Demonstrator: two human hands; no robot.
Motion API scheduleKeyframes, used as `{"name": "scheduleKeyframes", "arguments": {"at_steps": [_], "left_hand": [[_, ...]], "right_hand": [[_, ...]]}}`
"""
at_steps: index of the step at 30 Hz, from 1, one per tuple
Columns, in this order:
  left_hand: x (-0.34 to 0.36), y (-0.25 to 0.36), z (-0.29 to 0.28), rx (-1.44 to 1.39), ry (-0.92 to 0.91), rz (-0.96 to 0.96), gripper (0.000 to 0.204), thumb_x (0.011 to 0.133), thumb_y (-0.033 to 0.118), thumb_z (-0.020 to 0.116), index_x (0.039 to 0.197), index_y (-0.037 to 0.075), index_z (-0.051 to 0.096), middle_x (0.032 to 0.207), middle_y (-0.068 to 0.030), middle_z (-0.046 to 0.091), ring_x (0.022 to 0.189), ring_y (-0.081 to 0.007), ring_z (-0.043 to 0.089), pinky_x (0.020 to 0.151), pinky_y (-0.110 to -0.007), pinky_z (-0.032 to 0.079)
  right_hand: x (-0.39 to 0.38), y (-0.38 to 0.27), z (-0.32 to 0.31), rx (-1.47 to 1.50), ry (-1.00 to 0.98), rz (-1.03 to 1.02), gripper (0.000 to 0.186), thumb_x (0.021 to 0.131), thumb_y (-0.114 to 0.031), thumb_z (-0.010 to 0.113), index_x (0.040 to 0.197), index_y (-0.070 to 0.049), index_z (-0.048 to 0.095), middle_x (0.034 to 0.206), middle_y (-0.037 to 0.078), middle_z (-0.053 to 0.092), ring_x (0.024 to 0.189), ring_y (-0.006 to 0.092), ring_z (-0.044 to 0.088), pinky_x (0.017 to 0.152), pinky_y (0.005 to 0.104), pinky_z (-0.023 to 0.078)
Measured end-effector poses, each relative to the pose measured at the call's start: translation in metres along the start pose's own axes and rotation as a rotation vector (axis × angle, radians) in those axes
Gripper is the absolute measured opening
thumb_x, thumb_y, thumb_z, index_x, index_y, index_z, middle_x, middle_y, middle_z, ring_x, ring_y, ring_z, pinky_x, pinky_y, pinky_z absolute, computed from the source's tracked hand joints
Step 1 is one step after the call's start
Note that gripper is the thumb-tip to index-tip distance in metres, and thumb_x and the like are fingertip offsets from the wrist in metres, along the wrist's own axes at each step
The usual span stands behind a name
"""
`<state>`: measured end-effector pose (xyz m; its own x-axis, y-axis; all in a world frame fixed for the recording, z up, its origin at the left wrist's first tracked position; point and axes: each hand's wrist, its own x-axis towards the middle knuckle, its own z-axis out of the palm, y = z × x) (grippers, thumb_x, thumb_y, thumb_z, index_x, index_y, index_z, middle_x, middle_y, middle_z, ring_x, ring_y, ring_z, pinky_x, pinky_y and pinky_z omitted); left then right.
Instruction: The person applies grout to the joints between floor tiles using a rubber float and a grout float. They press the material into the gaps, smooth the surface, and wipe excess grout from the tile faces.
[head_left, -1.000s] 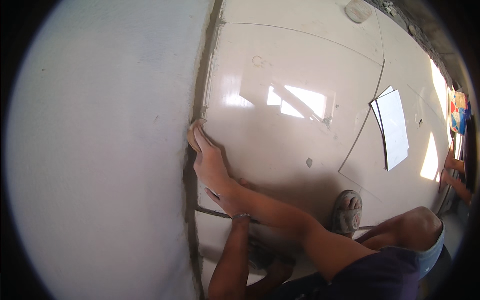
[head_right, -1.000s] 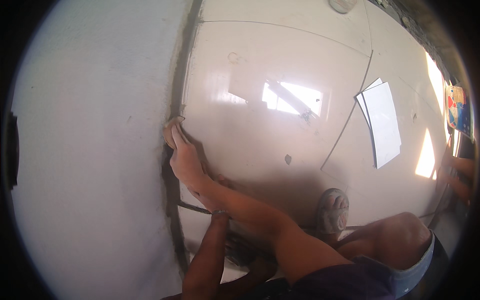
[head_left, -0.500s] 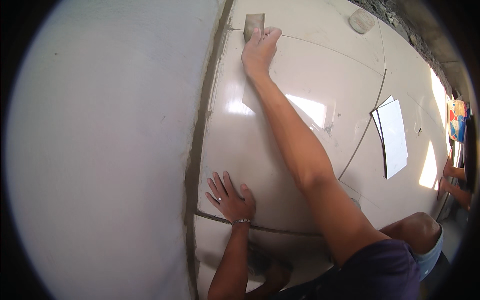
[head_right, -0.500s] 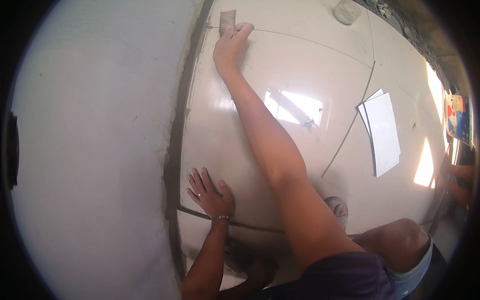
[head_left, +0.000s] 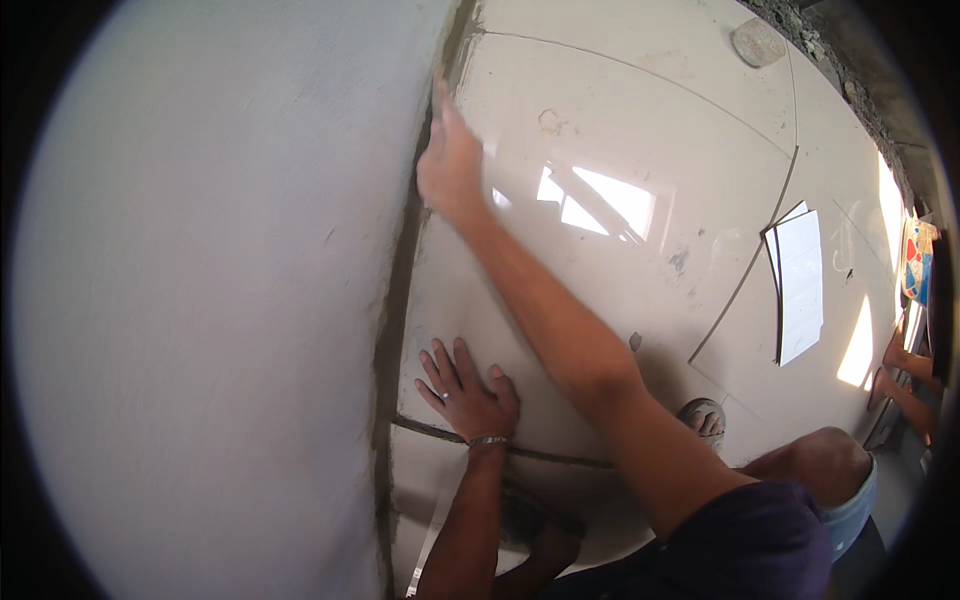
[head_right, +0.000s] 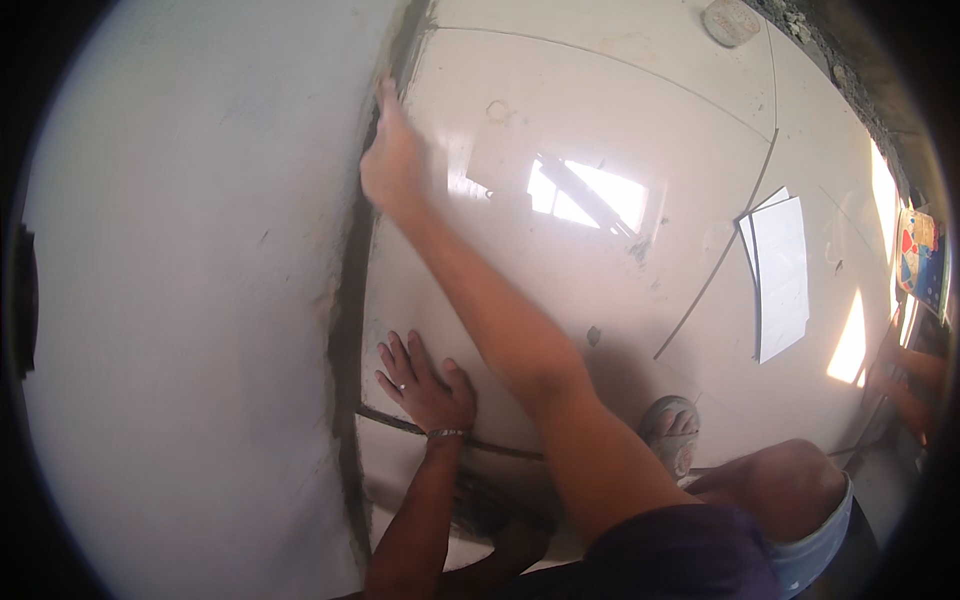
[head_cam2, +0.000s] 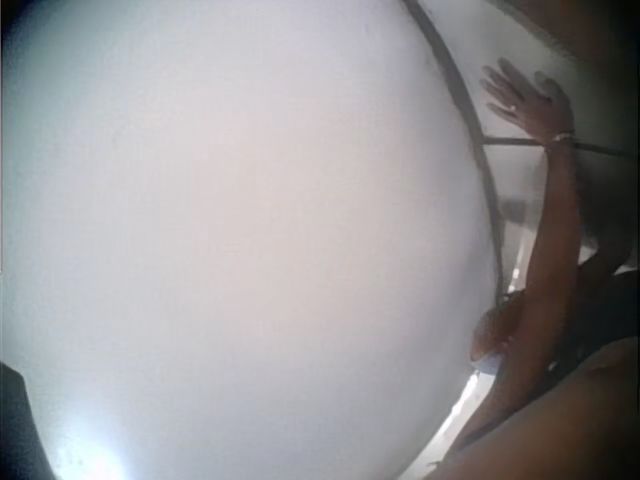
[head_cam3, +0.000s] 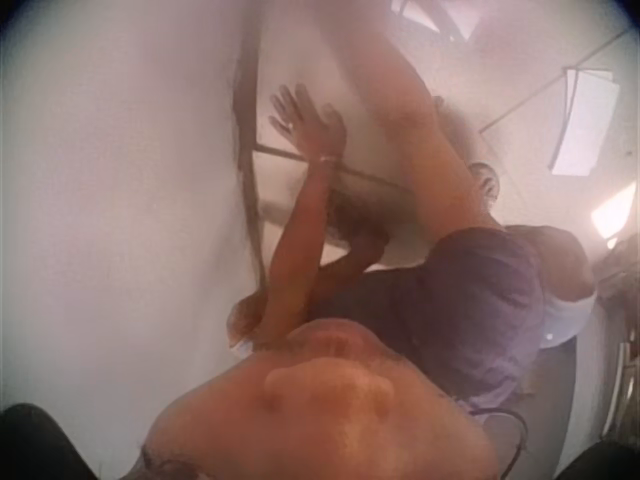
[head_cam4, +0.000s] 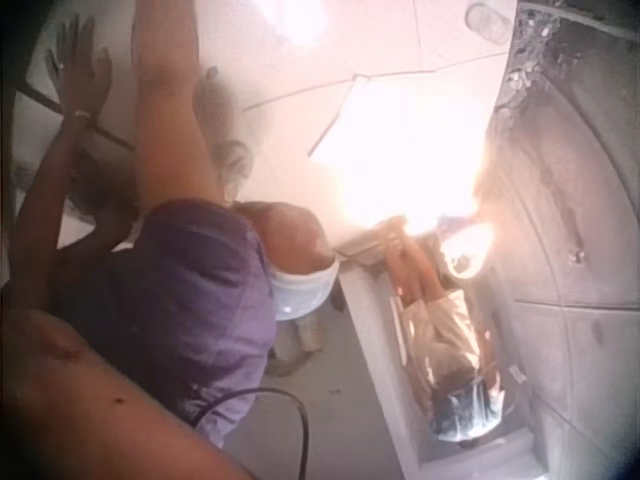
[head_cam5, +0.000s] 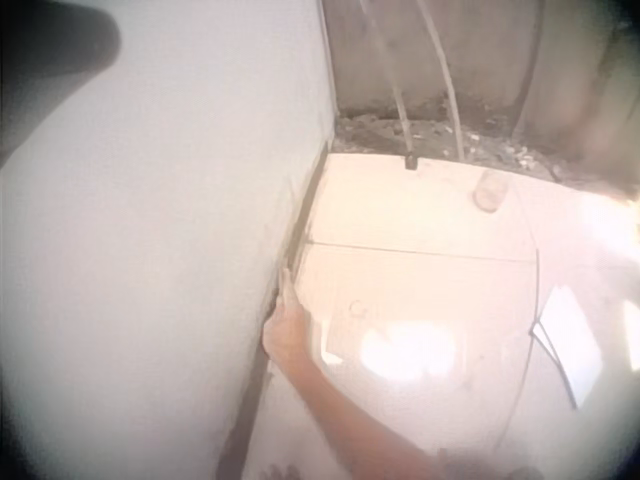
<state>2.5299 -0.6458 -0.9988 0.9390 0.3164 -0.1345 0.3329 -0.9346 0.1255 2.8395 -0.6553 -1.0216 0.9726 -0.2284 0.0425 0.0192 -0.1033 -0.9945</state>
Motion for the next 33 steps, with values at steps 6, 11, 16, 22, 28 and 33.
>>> {"name": "scheduleKeyframes", "arguments": {"at_steps": [6, 11, 16, 22, 28, 33], "left_hand": [[-0.017, -0.034, 0.029, -0.200, -0.145, -0.176, 0.069, 0.095, 0.034, 0.051, 0.155, 0.003, 0.038, 0.165, -0.0207, 0.030, 0.155, -0.0425, 0.019, 0.123, -0.063, 0.007], [-0.001, -0.004, -0.004, 0.021, -0.049, -0.005, 0.069, 0.094, 0.031, 0.053, 0.155, 0.003, 0.038, 0.165, -0.0206, 0.029, 0.155, -0.0418, 0.018, 0.123, -0.063, 0.006], [0.003, 0.009, -0.005, -0.051, -0.001, 0.008, 0.069, 0.092, 0.027, 0.054, 0.154, 0.003, 0.039, 0.165, -0.0209, 0.029, 0.155, -0.0416, 0.019, 0.123, -0.063, 0.006], [-0.005, -0.007, 0.009, -0.135, -0.074, -0.075, 0.066, 0.091, 0.027, 0.056, 0.151, 0.004, 0.043, 0.164, -0.0207, 0.032, 0.154, -0.0431, 0.022, 0.122, -0.065, 0.008], [-0.010, -0.033, 0.027, -0.267, -0.098, -0.133, 0.065, 0.091, 0.025, 0.056, 0.151, 0.004, 0.043, 0.163, -0.0208, 0.033, 0.154, -0.0414, 0.023, 0.122, -0.064, 0.008], [0.004, 0.006, -0.006, -0.081, 0.029, -0.022, 0.065, 0.089, 0.028, 0.056, 0.148, 0.004, 0.045, 0.162, -0.0217, 0.035, 0.153, -0.0451, 0.024, 0.120, -0.068, 0.010]], "right_hand": [[-0.182, -0.040, -0.016, 0.262, -0.268, 0.115, 0.053, 0.099, 0.008, 0.039, 0.152, 0.005, 0.040, 0.147, 0.027, 0.053, 0.144, 0.0374, 0.045, 0.119, 0.0407, 0.035], [-0.096, -0.026, -0.043, 0.128, -0.023, 0.077, 0.045, 0.102, 0.000, 0.040, 0.146, 0.007, 0.046, 0.138, 0.028, 0.058, 0.132, 0.0375, 0.054, 0.111, 0.0408, 0.041], [0.053, -0.018, -0.032, -0.010, 0.064, 0.018, 0.043, 0.104, -0.005, 0.044, 0.146, 0.002, 0.049, 0.113, 0.031, 0.069, 0.099, 0.0399, 0.070, 0.089, 0.0432, 0.052], [-0.102, -0.007, 0.004, 0.123, -0.032, -0.036, 0.061, 0.092, 0.014, 0.042, 0.152, 0.006, 0.036, 0.147, 0.031, 0.049, 0.139, 0.0439, 0.047, 0.117, 0.0435, 0.040], [-0.186, -0.048, -0.037, 0.139, -0.051, 0.369, 0.044, 0.104, -0.002, 0.044, 0.147, 0.004, 0.045, 0.125, 0.030, 0.063, 0.104, 0.0352, 0.067, 0.092, 0.0349, 0.051], [0.069, -0.007, -0.057, -0.004, 0.269, -0.084, 0.025, 0.102, -0.008, 0.046, 0.115, 0.006, 0.062, 0.081, 0.018, 0.062, 0.074, 0.0278, 0.059, 0.073, 0.0416, 0.047]]}}
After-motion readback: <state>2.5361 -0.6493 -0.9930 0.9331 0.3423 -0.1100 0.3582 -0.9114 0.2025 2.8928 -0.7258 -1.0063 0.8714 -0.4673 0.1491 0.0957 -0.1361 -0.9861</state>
